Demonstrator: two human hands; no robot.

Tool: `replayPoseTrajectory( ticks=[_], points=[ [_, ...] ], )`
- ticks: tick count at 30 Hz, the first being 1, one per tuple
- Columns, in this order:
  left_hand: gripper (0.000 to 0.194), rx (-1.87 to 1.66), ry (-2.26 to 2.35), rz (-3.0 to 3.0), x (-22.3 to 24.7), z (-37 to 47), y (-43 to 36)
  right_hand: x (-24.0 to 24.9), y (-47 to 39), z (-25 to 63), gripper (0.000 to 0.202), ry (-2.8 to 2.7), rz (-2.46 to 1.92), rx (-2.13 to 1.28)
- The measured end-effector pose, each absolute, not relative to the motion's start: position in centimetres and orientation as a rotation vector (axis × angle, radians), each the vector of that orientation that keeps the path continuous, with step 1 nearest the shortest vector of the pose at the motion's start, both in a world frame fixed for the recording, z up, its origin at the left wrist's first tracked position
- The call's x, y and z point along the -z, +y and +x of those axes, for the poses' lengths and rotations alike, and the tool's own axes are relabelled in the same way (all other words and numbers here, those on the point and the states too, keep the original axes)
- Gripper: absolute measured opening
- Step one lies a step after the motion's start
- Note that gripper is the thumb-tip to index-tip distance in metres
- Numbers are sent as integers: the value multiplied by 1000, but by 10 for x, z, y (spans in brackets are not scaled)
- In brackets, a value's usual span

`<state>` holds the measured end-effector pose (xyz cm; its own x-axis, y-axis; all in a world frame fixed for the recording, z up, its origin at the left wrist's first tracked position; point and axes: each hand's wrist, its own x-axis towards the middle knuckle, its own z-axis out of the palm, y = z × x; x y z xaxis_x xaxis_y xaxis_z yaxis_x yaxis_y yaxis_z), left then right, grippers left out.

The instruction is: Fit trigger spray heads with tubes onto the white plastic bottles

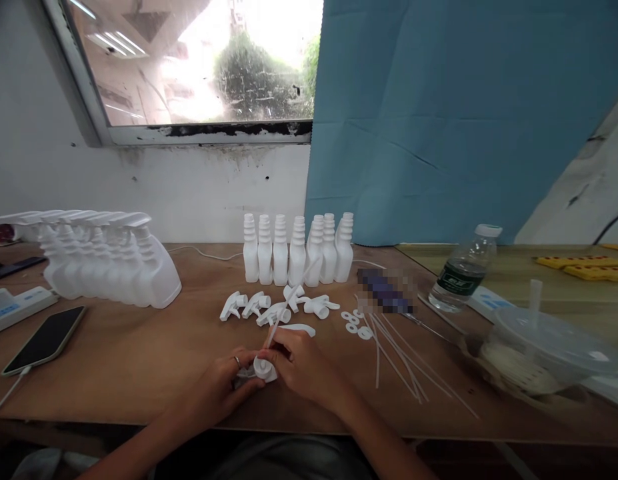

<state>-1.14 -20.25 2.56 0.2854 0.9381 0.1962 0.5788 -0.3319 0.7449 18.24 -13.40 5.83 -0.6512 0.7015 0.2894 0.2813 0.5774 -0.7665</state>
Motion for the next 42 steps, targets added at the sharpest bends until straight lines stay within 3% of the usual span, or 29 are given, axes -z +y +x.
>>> replayPoseTrajectory(
  ticks=[14, 22, 25, 30, 34, 37, 40, 42],
  points=[
    [30, -882, 1364, 2026, -20, -12, -201, -55, -140, 173, 20, -2252, -780, -875],
    [28, -993, 1329, 1904, -27, -7, -203, -51, -136, 178, 23, -2025, -709, -1172],
    [27, -989, 1307, 1775, -35, -8, -203, -53, -138, 192, 20, -2026, -670, -829],
    [37, -1016, 1273, 1654, -60, -1, -196, -70, -142, 216, 50, -2334, -395, -38],
    [44, -972, 1079, 1842, -88, 4, -175, -78, -138, 228, 42, -2263, -280, 203],
    [58, -1090, 996, 1866, -107, -10, -132, -79, -136, 239, 41, -2057, -351, 96],
    [39, -1555, 1431, 1721, -114, -37, -70, -84, -140, 248, 42, -1679, -490, -157],
    [42, -1626, 1550, 1640, -108, -54, -31, -93, -143, 253, 32, -1385, -489, -263]
  ],
)
